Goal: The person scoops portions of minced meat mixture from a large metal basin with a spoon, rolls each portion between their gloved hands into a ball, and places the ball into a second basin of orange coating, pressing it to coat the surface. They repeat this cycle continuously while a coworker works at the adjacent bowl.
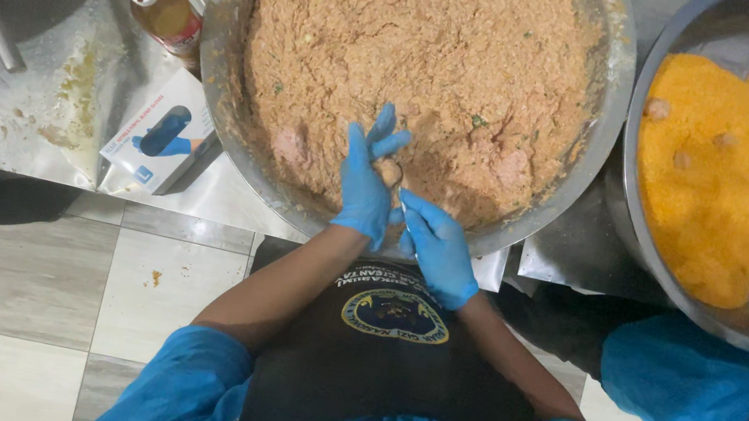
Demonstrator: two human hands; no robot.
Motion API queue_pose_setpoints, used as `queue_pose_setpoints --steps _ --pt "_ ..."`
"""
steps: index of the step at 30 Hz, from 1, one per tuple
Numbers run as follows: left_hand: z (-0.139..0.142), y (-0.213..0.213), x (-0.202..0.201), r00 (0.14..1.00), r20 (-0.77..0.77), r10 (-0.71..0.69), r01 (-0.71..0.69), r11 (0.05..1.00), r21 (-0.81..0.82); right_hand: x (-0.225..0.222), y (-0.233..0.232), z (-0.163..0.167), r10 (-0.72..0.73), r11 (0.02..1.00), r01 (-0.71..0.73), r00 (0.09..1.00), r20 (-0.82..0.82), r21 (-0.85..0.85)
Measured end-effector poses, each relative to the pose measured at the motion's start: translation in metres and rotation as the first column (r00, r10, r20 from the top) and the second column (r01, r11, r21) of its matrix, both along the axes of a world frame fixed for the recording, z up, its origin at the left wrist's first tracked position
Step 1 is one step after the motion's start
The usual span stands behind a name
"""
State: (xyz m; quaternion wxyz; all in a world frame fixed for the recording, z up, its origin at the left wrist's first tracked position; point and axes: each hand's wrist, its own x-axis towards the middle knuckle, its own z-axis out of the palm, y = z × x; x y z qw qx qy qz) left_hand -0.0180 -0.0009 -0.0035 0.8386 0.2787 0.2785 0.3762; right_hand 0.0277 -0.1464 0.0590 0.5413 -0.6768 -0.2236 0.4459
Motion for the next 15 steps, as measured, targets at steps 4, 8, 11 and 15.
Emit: queue_pose_setpoints --steps 4,8,11,15 --pt "0.004 0.005 0.004 0.984 0.176 -0.003 0.02 0.995 -0.093 0.007 0.004 0.001 0.039 0.998 -0.043 0.995 0.092 0.047" --pt "0.02 0.014 0.005 0.869 0.494 0.026 0.191 0.904 -0.383 0.009 0.009 0.012 -0.036 0.989 -0.032 0.895 0.444 0.144" --pt "0.031 0.015 0.003 0.891 0.436 0.128 0.145 0.829 -0.54 0.01 0.007 0.022 -0.043 0.995 -0.012 0.83 0.556 0.095" --pt "0.022 0.017 0.004 0.883 0.468 0.026 0.202 0.881 -0.429 0.013 0.004 0.017 -0.029 0.991 -0.07 0.702 0.712 0.11"
